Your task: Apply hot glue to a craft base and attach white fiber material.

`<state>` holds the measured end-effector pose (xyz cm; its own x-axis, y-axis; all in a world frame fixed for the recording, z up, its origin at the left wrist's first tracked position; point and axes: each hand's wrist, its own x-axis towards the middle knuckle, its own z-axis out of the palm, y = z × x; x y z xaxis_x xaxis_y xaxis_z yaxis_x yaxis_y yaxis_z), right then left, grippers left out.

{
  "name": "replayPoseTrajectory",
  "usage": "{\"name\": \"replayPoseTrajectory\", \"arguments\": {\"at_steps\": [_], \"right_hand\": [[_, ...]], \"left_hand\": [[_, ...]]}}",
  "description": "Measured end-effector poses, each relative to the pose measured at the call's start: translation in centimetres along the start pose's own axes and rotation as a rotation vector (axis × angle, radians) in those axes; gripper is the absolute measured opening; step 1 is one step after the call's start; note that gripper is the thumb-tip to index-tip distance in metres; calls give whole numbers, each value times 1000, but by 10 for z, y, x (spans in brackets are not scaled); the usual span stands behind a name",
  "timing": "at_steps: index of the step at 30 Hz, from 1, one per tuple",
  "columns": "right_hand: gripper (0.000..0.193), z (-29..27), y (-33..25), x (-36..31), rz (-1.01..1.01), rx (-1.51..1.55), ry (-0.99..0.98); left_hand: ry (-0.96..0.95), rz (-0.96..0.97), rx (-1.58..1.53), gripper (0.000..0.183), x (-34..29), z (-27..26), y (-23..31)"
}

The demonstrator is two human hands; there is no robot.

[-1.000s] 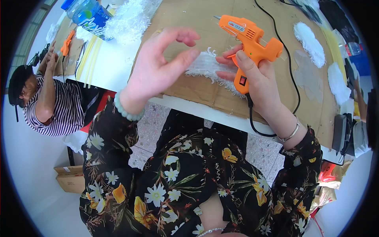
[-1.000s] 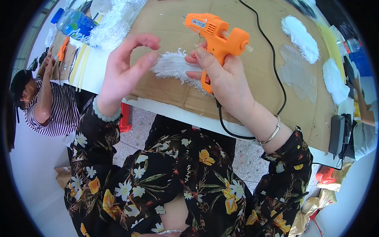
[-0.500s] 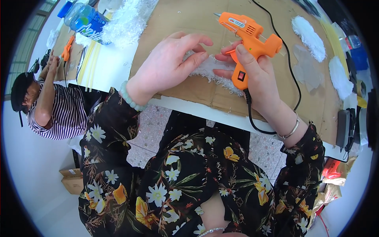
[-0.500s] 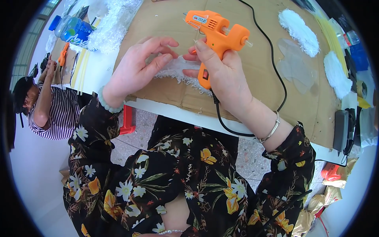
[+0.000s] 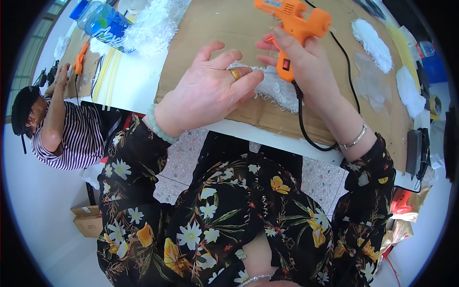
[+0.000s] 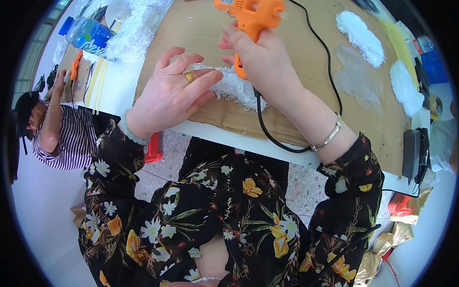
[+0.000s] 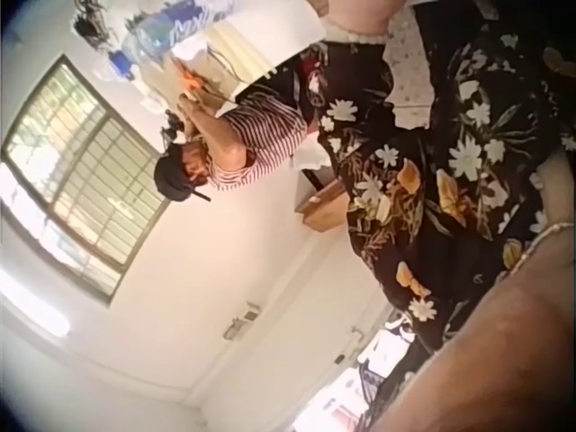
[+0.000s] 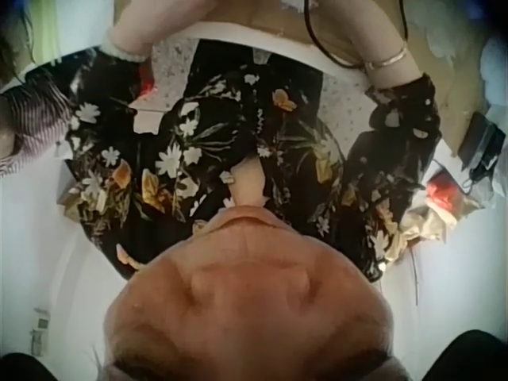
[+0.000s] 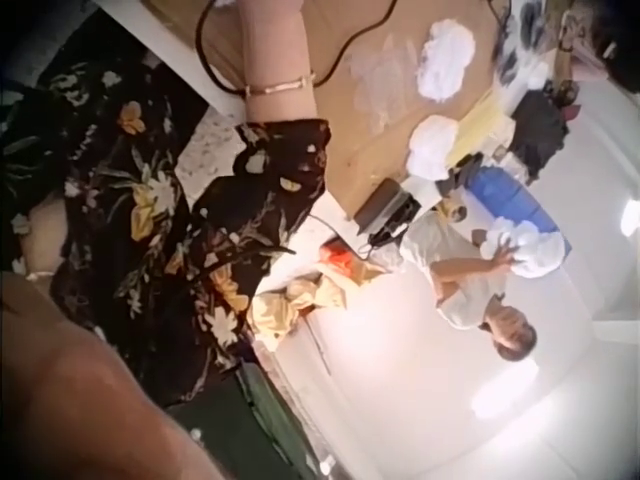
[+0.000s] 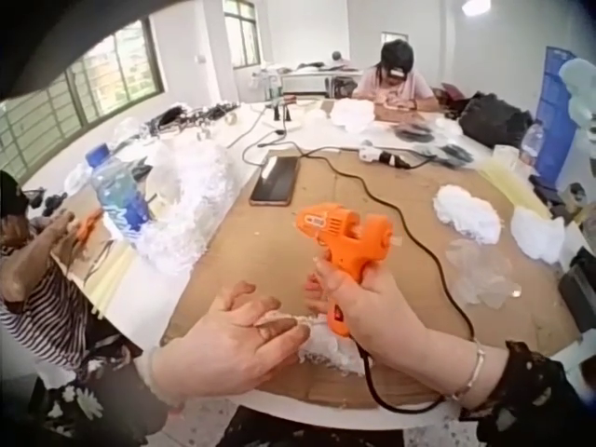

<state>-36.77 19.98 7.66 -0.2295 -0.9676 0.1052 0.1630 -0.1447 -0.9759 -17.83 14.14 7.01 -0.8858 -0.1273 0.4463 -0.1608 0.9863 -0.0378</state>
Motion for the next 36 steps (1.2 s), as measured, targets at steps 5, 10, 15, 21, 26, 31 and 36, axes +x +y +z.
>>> {"name": "replayPoseTrajectory", "arguments": {"at_steps": [5, 10, 15, 21, 26, 31, 36], "right_hand": [[36, 0, 1, 0, 126, -112, -77], [35, -1, 2, -2, 114, -130, -132], [34, -4, 6, -2, 140, -123, -178], [31, -1, 10, -6, 64, -147, -173], [31, -3, 7, -5, 22, -142, -164], [29, 2, 10, -4, -17, -149, -188], [29, 1, 10, -6, 25, -163, -192]], "left_hand": [[19, 85, 156, 30, -3, 3, 1], [45, 95, 114, 30, -6, 2, 1], [149, 5, 96, 36, -9, -2, -3], [141, -403, -246, 58, -22, 0, -9], [133, -267, -233, 53, -19, 7, -7], [138, -201, -158, 48, -19, 5, -6], [106, -128, -58, 48, -15, 3, -4]]}}
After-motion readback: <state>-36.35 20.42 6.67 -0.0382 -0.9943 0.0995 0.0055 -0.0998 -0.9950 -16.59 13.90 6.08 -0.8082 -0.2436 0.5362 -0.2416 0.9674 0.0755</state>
